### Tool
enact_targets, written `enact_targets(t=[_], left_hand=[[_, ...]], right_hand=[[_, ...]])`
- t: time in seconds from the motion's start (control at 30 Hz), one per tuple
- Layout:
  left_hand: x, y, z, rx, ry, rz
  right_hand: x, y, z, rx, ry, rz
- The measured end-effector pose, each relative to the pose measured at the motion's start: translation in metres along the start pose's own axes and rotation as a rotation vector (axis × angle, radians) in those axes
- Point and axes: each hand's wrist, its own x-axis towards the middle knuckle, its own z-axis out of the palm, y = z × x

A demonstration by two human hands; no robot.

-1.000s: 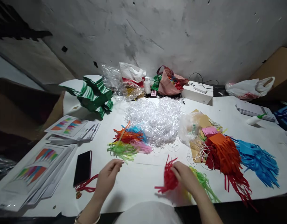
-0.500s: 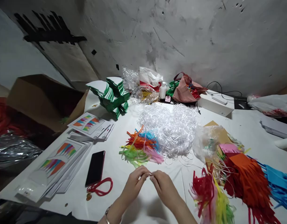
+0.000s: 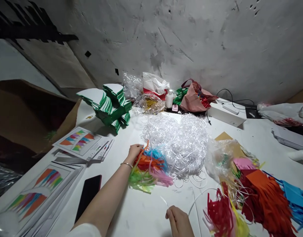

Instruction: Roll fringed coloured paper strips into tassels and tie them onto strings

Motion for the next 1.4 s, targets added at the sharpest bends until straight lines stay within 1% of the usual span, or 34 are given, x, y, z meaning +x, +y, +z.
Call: enact_targets(t=[0.07, 0.17, 0.3, 0.37, 0.43, 0.5, 0.57, 0.6, 0.67, 0.7, 0.73, 0.77, 0.8, 0.83, 0.87, 0.93, 0.97, 1.03, 1.1, 1.17, 1.23, 1.33, 1.4], left_hand=[[-0.005, 0.008, -0.001, -0.056, -0.015, 0.044], [-0.021, 0.02, -0.015, -0.164, -0.004, 0.124], [-0.044, 0.038, -0.05, -0.295, 0.062, 0.193], [-0.061, 0.049, -0.071, -0.407, 0.153, 0.242], [-0.085, 0.062, -0.092, -0.565, 0.278, 0.337], [-0.12, 0.074, -0.109, -0.687, 0.37, 0.473], [-0.16, 0.08, -0.119, -0.682, 0.333, 0.598], [-0.179, 0.079, -0.12, -0.655, 0.277, 0.625], [-0.215, 0.071, -0.111, -0.567, 0.078, 0.544], [-0.231, 0.065, -0.101, -0.498, -0.057, 0.48], [-0.245, 0.059, -0.088, -0.434, -0.205, 0.385], [-0.259, 0.053, -0.073, -0.388, -0.348, 0.283], [-0.271, 0.049, -0.057, -0.364, -0.471, 0.179], [-0.283, 0.046, -0.041, -0.368, -0.558, 0.09], [-0.294, 0.046, -0.026, -0.393, -0.614, 0.023], [-0.31, 0.049, -0.004, -0.458, -0.674, -0.07], [-0.316, 0.051, 0.004, -0.486, -0.684, -0.099], [-0.322, 0.054, 0.012, -0.507, -0.693, -0.119], [-0.323, 0.052, 0.016, -0.487, -0.696, -0.08], [-0.323, 0.046, 0.017, -0.454, -0.703, -0.05], [-0.326, 0.04, 0.019, -0.484, -0.718, -0.095], [-0.334, 0.036, 0.023, -0.635, -0.771, -0.249], [-0.34, 0.036, 0.025, -0.722, -0.81, -0.317]], right_hand=[[-0.001, 0.0, -0.001, -0.01, -0.008, -0.009], [-0.002, -0.001, -0.005, -0.017, 0.015, -0.011], [-0.004, -0.009, -0.009, -0.013, 0.02, -0.026], [-0.005, -0.015, -0.011, -0.008, 0.002, -0.038], [-0.006, -0.02, -0.012, -0.001, -0.019, -0.051], [-0.008, -0.023, -0.013, 0.009, -0.029, -0.057], [-0.011, -0.025, -0.016, 0.039, 0.003, -0.051], [-0.012, -0.027, -0.019, 0.067, 0.048, -0.04], [-0.016, -0.033, -0.027, 0.151, 0.186, -0.015], [-0.018, -0.037, -0.032, 0.202, 0.255, -0.002], [-0.02, -0.041, -0.037, 0.26, 0.301, 0.009], [-0.022, -0.047, -0.043, 0.321, 0.32, 0.009], [-0.024, -0.052, -0.048, 0.38, 0.308, -0.001], [-0.026, -0.057, -0.052, 0.429, 0.271, -0.016], [-0.029, -0.061, -0.055, 0.461, 0.225, -0.039], [-0.033, -0.066, -0.058, 0.493, 0.156, -0.076], [-0.034, -0.067, -0.058, 0.513, 0.13, -0.076], [-0.037, -0.064, -0.058, 0.598, 0.1, -0.042], [-0.038, -0.058, -0.057, 0.676, 0.137, 0.001], [-0.039, -0.051, -0.058, 0.672, 0.219, 0.016], [-0.04, -0.045, -0.061, 0.64, 0.261, 0.01], [-0.042, -0.043, -0.065, 0.648, 0.196, 0.024], [-0.043, -0.046, -0.066, 0.672, 0.13, 0.031]])
